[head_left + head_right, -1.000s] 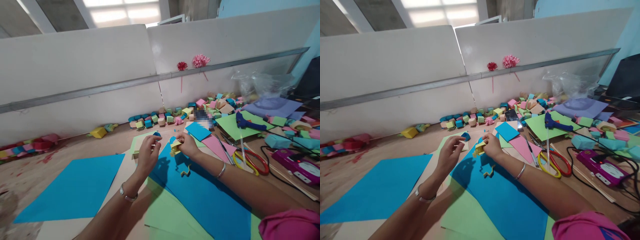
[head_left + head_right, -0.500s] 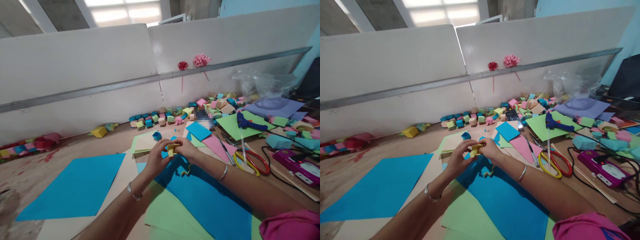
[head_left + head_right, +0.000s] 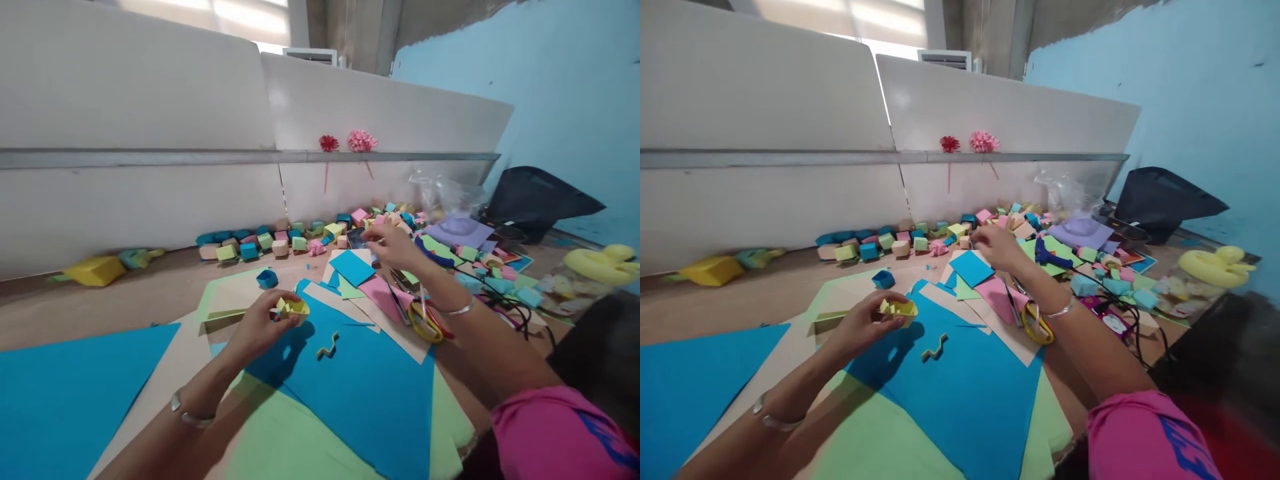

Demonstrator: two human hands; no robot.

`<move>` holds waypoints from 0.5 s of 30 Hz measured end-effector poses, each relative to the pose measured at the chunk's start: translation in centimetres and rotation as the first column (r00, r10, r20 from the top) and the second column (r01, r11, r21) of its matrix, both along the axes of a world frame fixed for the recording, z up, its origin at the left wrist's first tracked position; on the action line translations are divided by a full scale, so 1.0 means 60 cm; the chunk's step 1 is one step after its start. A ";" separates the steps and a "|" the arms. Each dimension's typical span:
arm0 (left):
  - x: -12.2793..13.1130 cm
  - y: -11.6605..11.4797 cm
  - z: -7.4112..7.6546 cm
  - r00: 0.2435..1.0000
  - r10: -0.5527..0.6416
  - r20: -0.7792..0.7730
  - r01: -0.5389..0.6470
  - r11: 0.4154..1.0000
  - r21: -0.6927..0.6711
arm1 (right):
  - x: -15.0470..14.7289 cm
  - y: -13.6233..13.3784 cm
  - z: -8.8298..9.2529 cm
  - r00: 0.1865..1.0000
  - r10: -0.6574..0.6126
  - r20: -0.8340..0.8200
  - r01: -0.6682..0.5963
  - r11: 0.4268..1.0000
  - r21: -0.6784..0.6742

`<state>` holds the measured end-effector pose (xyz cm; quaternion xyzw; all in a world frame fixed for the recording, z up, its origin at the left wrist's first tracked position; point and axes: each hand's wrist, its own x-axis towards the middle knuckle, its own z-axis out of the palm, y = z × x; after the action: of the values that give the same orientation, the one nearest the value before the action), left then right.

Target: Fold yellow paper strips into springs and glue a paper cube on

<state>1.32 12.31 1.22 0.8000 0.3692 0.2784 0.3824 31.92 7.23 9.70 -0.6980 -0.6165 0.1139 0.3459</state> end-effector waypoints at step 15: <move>-0.009 -0.006 0.011 0.961 -0.010 0.277 0.145 0.869 -0.472 | 0.270 -0.068 -0.151 0.756 -0.333 0.564 0.498 0.851 -0.165</move>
<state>0.80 11.94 1.86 0.6471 0.3401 0.2651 0.6287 48.09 3.15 0.65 -0.8676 -0.4879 -0.0639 0.0725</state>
